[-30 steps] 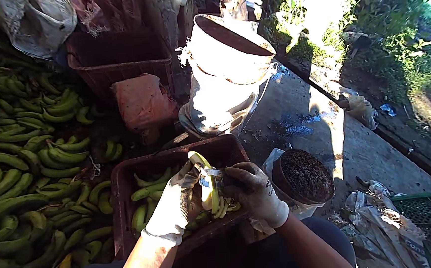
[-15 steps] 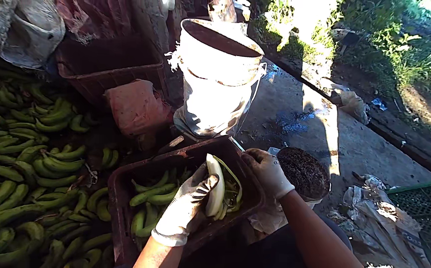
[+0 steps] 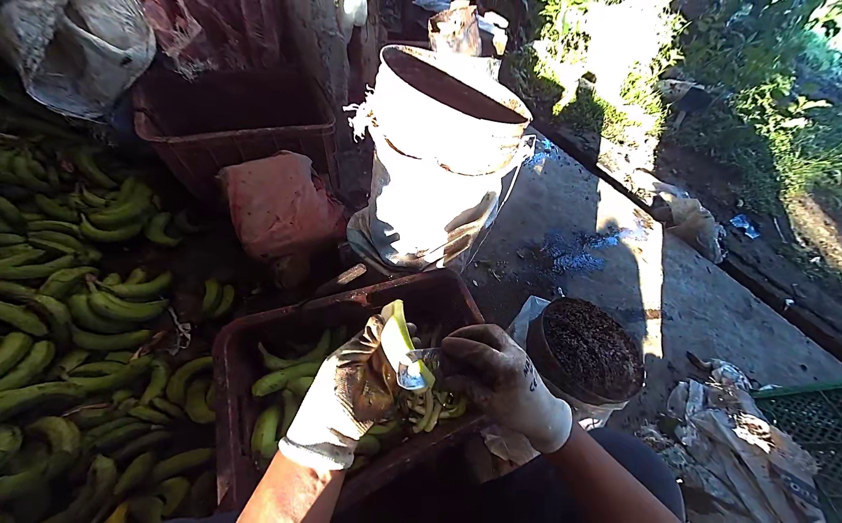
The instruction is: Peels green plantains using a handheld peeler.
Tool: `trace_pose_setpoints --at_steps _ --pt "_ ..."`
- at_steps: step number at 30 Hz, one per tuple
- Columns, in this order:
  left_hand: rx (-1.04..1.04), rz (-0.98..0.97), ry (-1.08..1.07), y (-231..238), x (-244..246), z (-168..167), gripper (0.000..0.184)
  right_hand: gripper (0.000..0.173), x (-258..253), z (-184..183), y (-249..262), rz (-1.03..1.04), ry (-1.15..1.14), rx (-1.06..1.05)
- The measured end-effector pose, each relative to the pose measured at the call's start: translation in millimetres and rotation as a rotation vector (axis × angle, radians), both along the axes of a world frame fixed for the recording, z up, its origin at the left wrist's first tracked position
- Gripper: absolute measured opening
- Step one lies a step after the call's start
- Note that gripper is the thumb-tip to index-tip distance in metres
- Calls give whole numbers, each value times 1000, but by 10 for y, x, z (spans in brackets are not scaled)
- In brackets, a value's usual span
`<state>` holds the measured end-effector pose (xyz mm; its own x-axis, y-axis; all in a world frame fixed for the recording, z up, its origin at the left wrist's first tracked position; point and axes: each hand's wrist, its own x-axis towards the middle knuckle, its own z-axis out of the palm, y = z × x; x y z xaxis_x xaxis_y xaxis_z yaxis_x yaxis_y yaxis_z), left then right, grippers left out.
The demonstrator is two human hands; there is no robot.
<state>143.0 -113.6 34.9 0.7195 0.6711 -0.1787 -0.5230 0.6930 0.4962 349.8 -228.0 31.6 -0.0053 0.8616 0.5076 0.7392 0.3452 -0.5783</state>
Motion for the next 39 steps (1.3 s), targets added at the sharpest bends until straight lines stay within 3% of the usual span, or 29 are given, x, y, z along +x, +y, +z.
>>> trace_pose_setpoints --at_steps 5,9,12,17,21,23,26,28,32,35,37,39 --pt "274 -105 72 -80 7 -20 27 38 32 -17 20 -28 109 -49" --pt "400 -244 83 -96 -32 38 56 37 244 -87 198 -252 299 -390" --pt "348 -249 -7 -61 -38 45 45 39 465 -149 315 -440 382 -572" --pt "256 -111 -49 34 -117 45 34 40 359 72 192 -427 481 -366" --pt "206 14 22 -15 -16 55 36 67 -42 243 43 -270 561 -285" --pt "294 81 137 -139 111 55 34 81 -252 288 65 -236 514 -341" --pt "394 111 153 -247 174 129 37 67 -441 342 163 -284 372 -390" --pt "372 144 66 -165 76 230 43 54 -483 508 279 -333 281 -244" --pt "385 238 48 220 -325 413 49 63 -188 1383 790 -422 32 235" --pt "559 480 181 523 -721 373 41 44 530 2003 1452 -535 -105 433" --pt "523 714 319 580 -977 452 36 38 885 2120 1692 -487 -135 332" --pt "343 895 392 567 -1207 669 34 40 555 1949 1688 -466 -198 203"
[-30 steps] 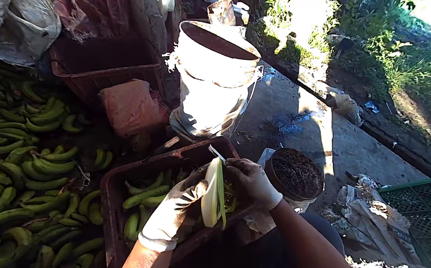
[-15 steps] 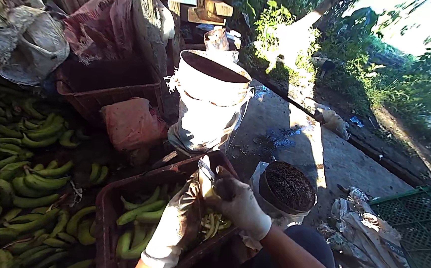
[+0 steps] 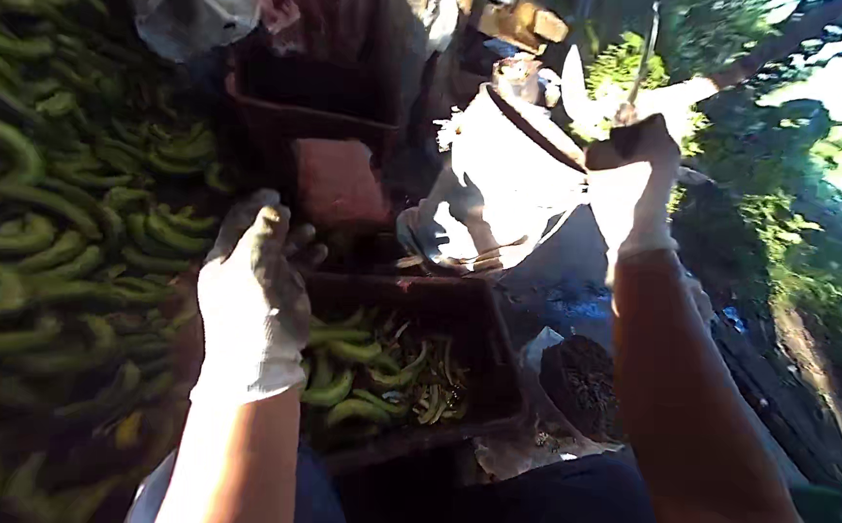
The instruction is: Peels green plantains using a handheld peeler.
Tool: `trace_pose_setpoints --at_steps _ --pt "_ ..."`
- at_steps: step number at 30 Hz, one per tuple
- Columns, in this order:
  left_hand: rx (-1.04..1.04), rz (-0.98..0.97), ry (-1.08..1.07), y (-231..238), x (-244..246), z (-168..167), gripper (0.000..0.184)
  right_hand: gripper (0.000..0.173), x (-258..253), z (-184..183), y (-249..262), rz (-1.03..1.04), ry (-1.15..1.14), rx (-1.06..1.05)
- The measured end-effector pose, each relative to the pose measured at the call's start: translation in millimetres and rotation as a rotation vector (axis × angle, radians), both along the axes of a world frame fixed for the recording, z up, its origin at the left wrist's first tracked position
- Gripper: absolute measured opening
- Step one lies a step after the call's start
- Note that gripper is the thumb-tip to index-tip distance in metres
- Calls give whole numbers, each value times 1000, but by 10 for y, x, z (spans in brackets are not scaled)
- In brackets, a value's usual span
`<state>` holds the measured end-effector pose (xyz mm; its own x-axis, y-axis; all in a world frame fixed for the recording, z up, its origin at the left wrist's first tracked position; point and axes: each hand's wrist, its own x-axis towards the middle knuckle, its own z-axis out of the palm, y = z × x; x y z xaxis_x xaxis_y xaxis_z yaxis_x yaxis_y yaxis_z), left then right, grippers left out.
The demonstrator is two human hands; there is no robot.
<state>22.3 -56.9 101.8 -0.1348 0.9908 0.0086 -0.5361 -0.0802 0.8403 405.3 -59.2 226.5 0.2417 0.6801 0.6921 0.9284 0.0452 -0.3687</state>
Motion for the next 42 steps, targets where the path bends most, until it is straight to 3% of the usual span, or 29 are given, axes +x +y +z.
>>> trace_pose_setpoints --at_steps 3,5,8,11,13,16,19,21,24,26,28,30,32,35,38,42 --pt "-57 108 -92 135 -286 14 31 39 -1075 -862 -263 98 63 -313" --pt "-49 127 -127 195 -379 -30 29 35 -1563 -1752 -289 191 190 -628" --pt "-89 90 -133 233 -388 -23 29 50 -2081 -2846 -304 339 184 -1145" --pt "-98 1 -100 286 -358 -69 30 65 -2418 -3484 -273 320 -19 -1149" --pt "-69 -47 -13 291 -327 -97 32 70 -2494 -3640 -218 283 -35 -1128" --pt "-35 -134 265 135 -306 -109 33 66 -2438 -3485 -253 253 226 -1030" --pt "28 -325 541 59 -237 -88 40 58 -2057 -2980 -357 228 669 -745" --pt "180 -462 720 59 -34 -143 44 46 -1728 -2589 -483 167 783 -570" --pt "278 -757 1029 -104 472 -349 81 31 -1358 -1959 -733 132 1056 -420" --pt "254 -878 955 -301 865 -527 92 32 -1125 -1607 -999 312 1258 -463" --pt "257 -795 726 -431 1124 -676 67 37 -907 -1398 -1261 452 1222 -512" --pt "234 -760 515 -487 1268 -726 45 42 -660 -1375 -1496 455 1167 -494" --pt "229 -730 419 -504 1341 -802 43 45 -421 -1527 -1650 260 1004 -472" --pt "229 -670 436 -517 1404 -943 45 47 -251 -1718 -1768 -7 753 -492" --pt "291 -617 456 -543 1489 -993 52 42 -359 -1721 -1840 43 688 -436" --pt "300 -571 499 -710 1560 -931 55 42 -558 -1816 -1824 202 766 -581"
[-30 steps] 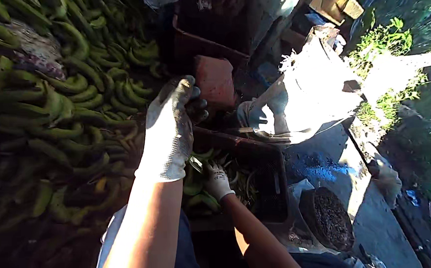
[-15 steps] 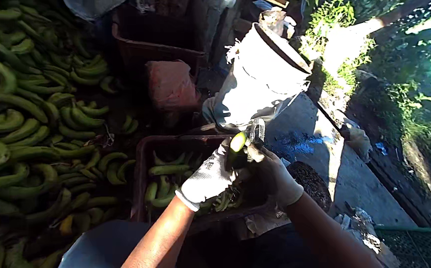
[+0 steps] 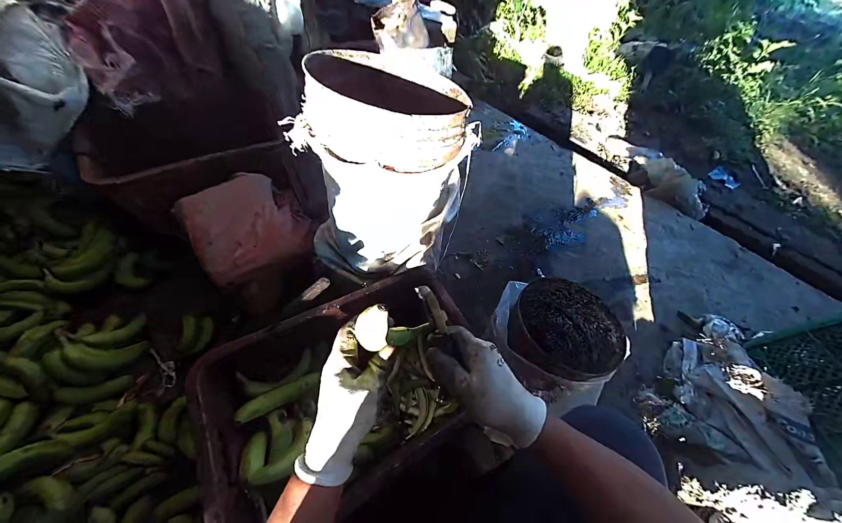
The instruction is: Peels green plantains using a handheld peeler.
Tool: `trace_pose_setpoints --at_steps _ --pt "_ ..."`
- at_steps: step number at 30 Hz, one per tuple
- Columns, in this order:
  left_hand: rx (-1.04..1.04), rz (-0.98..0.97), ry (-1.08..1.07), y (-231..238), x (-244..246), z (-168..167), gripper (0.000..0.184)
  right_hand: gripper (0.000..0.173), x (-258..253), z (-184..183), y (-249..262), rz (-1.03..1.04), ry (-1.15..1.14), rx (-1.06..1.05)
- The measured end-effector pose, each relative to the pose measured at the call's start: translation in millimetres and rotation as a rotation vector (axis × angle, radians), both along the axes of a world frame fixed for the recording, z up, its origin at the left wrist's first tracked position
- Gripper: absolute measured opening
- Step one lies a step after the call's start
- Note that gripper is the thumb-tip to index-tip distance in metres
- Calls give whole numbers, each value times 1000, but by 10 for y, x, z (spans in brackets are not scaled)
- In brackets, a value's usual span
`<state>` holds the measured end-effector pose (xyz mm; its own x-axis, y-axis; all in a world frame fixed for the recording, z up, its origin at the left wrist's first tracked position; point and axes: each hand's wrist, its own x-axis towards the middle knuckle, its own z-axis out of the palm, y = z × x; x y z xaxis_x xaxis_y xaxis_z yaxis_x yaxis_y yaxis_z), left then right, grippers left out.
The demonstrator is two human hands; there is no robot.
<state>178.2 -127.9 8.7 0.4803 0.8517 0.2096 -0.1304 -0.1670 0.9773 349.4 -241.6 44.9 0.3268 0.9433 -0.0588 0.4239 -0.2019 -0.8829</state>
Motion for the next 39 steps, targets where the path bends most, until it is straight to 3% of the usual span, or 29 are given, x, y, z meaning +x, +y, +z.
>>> trace_pose_setpoints --at_steps 9,12,14,19,21,23,27,30,32,35,39 --pt "-42 130 -5 -198 45 80 53 45 -173 -250 175 68 -75 -259" --pt "-99 37 -171 -9 -57 -22 59 45 -142 -292 228 73 -90 -238" --pt "-86 12 -194 69 -151 3 55 43 -162 -287 239 119 -77 -211" --pt "-21 77 -287 176 -316 350 44 52 -72 -608 290 202 -160 -619" --pt "-154 24 -401 264 -415 441 36 50 -42 -552 276 143 -204 -503" --pt "-355 -9 -461 289 -484 324 35 50 -51 -354 275 115 -260 -276" --pt "-594 16 -347 283 -385 121 51 56 -192 -123 201 172 -283 151" --pt "-657 2 -376 222 -298 187 46 52 -293 -131 122 290 -300 335" --pt "-650 1 -325 173 -272 255 44 50 -316 -176 79 353 -343 344" --pt "-460 -10 -177 61 -287 250 33 47 -312 -243 67 356 -360 277" --pt "-248 24 -9 -59 -239 261 30 45 -244 -353 173 135 -426 334"
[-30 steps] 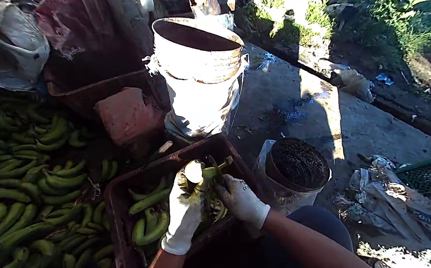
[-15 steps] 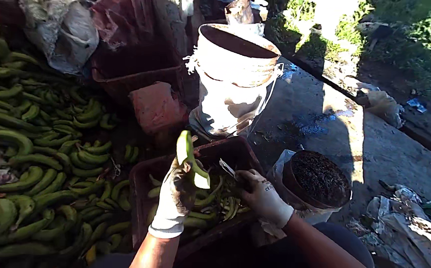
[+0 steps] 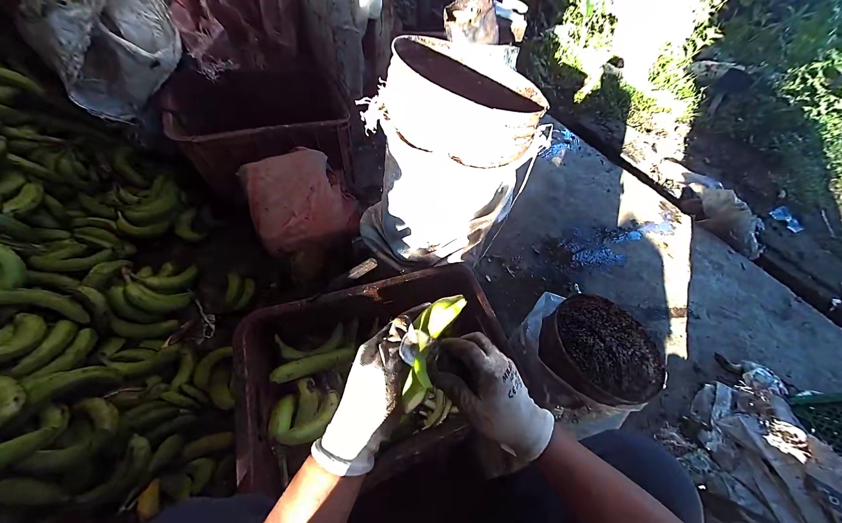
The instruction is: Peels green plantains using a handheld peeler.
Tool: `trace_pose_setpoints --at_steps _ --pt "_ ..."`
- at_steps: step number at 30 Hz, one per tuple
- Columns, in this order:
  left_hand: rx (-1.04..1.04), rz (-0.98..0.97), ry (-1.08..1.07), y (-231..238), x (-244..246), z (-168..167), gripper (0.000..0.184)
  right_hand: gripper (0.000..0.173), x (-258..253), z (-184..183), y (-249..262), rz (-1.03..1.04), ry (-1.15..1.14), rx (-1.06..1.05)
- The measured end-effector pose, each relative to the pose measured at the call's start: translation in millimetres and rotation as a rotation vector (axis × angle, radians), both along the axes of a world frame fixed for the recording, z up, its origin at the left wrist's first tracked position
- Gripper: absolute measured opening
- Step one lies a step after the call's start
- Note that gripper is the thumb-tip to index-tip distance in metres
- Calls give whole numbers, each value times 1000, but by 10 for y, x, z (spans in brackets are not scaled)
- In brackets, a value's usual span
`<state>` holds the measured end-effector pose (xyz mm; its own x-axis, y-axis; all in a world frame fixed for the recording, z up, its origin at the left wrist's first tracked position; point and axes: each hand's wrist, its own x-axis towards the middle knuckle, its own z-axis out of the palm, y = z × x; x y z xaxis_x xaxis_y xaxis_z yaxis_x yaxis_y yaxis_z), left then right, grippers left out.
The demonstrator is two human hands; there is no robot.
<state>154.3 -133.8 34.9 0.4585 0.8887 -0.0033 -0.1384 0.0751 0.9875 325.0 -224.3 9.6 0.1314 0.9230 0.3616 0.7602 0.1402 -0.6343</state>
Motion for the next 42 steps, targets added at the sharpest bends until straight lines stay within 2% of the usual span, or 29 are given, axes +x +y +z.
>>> trace_pose_setpoints --at_steps 3,5,7,10,13,15,17,19,21,24,27,29,32,35,39,42 --pt "2 14 97 -4 37 41 37 39 265 8 148 -280 87 15" --pt "-128 -13 8 30 37 16 41 41 547 92 191 -444 201 -37" --pt "-299 -97 -164 118 15 -71 46 47 695 192 158 -491 280 -70" --pt "-423 -97 -308 228 13 -125 40 48 428 311 38 -319 341 -54" --pt "-326 54 -307 221 32 -88 34 42 16 293 -115 -48 348 -67" --pt "-258 77 -328 207 17 -102 34 41 -122 236 -154 74 255 -94" --pt "-241 35 -380 148 2 -124 33 41 -164 168 -135 114 177 -99" --pt "-158 -23 -345 49 -24 -112 30 42 -109 134 -64 79 116 -16" --pt "-79 -31 -200 -32 -30 -65 25 39 13 154 37 -30 52 91" --pt "-193 -115 -79 -18 35 -16 32 36 278 191 181 -273 92 124" --pt "-309 -211 -133 43 51 -114 44 41 542 278 194 -456 188 63" --pt "-284 -148 -178 94 41 -166 48 44 477 318 113 -419 234 52" --pt "-146 95 -189 147 92 -140 34 47 63 308 -68 -172 309 -22" --pt "-143 161 -290 171 72 -154 40 44 -225 195 -171 16 188 -51" --pt "-53 -30 -279 169 -74 -104 36 41 -99 160 -32 -16 133 13" --pt "-17 -239 50 76 -117 72 31 36 243 242 192 -202 177 32"
